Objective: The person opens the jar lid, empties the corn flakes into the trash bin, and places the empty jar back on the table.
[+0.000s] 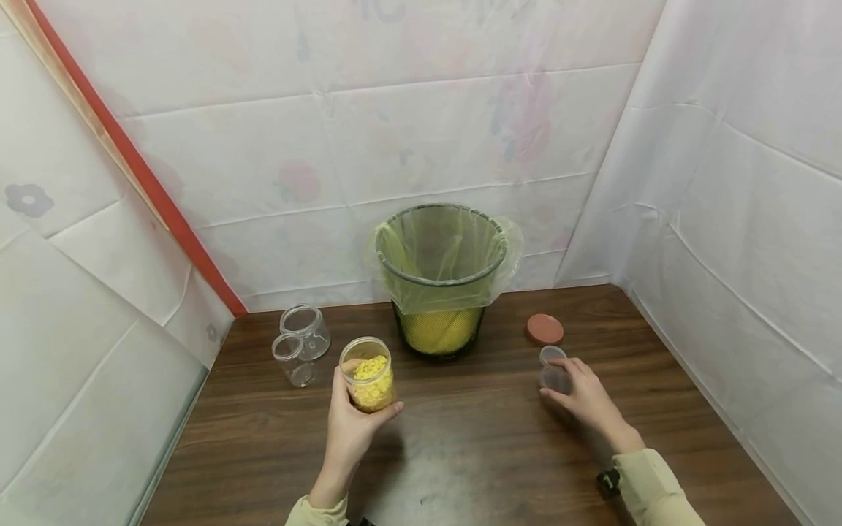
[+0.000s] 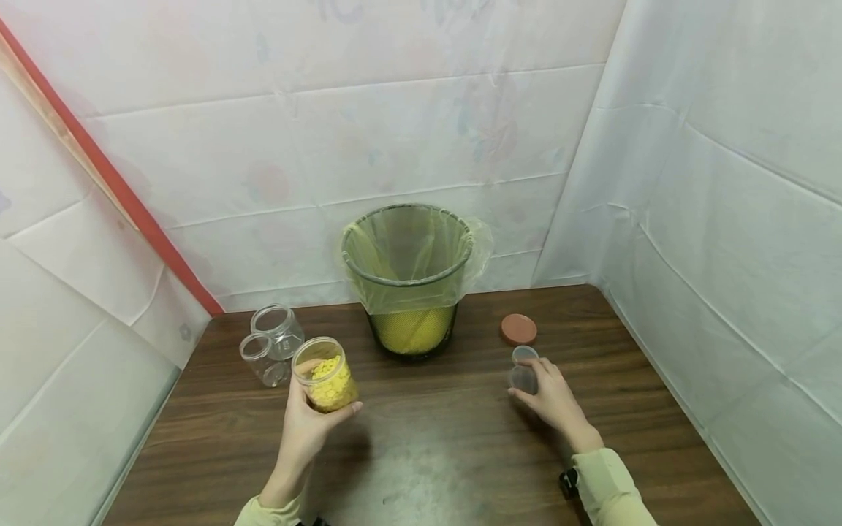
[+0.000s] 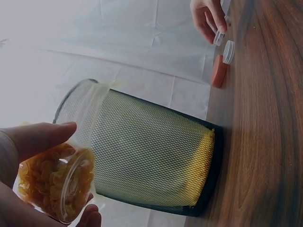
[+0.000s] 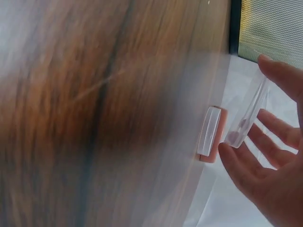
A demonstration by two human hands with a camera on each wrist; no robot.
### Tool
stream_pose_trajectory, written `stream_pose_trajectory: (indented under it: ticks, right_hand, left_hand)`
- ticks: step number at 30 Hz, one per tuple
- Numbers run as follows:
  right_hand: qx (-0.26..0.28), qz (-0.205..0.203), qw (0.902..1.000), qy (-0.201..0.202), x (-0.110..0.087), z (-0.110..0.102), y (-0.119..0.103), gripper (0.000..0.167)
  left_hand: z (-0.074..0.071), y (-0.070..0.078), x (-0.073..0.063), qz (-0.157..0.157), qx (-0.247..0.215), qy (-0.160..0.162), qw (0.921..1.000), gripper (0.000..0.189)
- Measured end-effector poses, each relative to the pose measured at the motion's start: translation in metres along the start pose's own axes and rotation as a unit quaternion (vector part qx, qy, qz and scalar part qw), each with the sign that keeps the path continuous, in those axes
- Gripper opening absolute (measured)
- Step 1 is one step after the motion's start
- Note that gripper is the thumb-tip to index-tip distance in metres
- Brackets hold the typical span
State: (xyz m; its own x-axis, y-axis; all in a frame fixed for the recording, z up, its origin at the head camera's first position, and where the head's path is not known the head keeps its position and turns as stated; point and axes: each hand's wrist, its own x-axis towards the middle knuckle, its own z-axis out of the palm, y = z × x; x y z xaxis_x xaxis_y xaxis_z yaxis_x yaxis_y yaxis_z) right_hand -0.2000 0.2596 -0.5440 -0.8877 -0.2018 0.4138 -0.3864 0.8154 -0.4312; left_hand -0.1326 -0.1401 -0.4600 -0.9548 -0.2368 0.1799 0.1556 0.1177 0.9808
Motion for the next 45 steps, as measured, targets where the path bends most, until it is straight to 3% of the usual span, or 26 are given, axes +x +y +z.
stream_pose_trajectory:
  ticks: [5, 14, 29, 45]
  right_hand:
    - [-0.004, 0.05, 0.9982, -0.032, 0.0, -0.004, 0.003, 0.058]
    - [-0.018, 0.089, 0.9948, -0.047, -0.003, -0.006, 0.01, 0.057]
    - [-0.041, 0.098, 0.9931, -0.049, -0.003, -0.003, 0.013, 0.055]
    - [-0.044, 0.109, 0.9915, -0.057, 0.0, -0.001, 0.013, 0.062]
  left_hand:
    - [-0.001, -0.001, 0.001, 0.002, -0.002, 0.016, 0.9999, 0.089]
    - [-0.003, 0.0, -0.001, 0.001, 0.006, 0.033, 0.9994, 0.091]
    - [-0.004, 0.002, -0.003, -0.01, 0.029, 0.039, 0.9988, 0.091]
    - [-0.002, -0.001, -0.004, 0.005, 0.02, 0.037, 0.9991, 0.089]
